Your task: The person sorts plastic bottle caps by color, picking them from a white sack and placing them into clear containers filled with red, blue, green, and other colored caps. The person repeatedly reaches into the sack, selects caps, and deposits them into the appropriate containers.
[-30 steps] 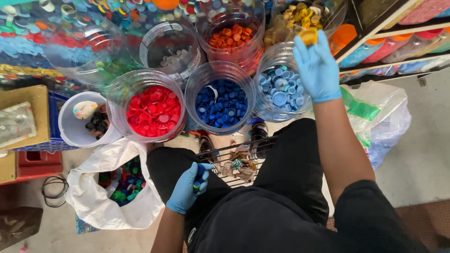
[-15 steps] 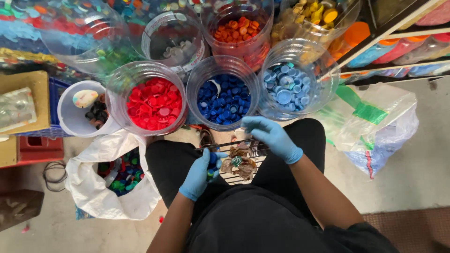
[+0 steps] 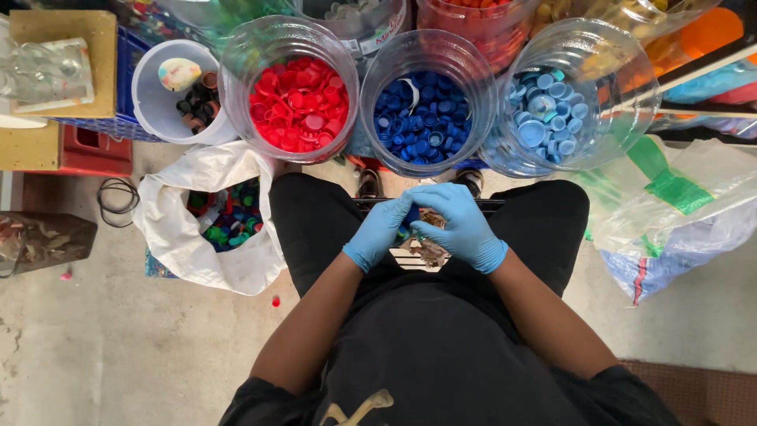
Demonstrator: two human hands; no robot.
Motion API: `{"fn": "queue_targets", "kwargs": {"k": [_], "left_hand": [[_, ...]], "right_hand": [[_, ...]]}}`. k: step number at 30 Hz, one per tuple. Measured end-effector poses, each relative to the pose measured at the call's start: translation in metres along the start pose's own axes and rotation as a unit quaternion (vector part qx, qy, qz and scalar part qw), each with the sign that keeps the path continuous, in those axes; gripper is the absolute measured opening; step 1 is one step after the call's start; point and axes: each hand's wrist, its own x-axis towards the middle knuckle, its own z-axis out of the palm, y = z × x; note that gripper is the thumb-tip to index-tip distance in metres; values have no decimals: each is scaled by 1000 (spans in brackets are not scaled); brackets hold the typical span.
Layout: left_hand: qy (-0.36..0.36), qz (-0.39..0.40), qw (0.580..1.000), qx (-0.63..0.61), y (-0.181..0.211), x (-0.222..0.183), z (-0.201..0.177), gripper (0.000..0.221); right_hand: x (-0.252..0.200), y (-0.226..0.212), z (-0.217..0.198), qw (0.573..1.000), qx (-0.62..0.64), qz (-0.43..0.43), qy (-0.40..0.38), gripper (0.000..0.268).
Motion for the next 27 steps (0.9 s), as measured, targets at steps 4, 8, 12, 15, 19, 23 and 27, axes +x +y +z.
{"fn": "queue_targets", "kwargs": {"k": [4, 8, 12, 15, 19, 23, 27], "left_hand": [[-20, -2, 1000, -16, -3, -1, -6, 46], [-94, 47, 994, -3, 34, -37, 9, 64], [-167, 55, 982, -69, 35, -37, 3, 69], [-189, 27, 975, -110, 40, -37, 0, 62], [-226, 10, 960, -162, 38, -34, -3, 59], [-265, -16, 947, -182, 45, -41, 2, 63], [-278, -26, 943, -184, 36, -32, 0, 62]], "right_hand": [[9, 0, -4, 998, 54, 21, -19, 46], [21, 8, -12, 991, 101, 87, 27, 41], [32, -3, -27, 990, 76, 89, 73, 61], [24, 3, -25, 996, 33, 58, 63, 54], [13, -1, -17, 998, -24, -16, -52, 46], [19, -18, -19, 988, -88, -95, -80, 41], [12, -4, -15, 984, -125, -109, -63, 29]]}}
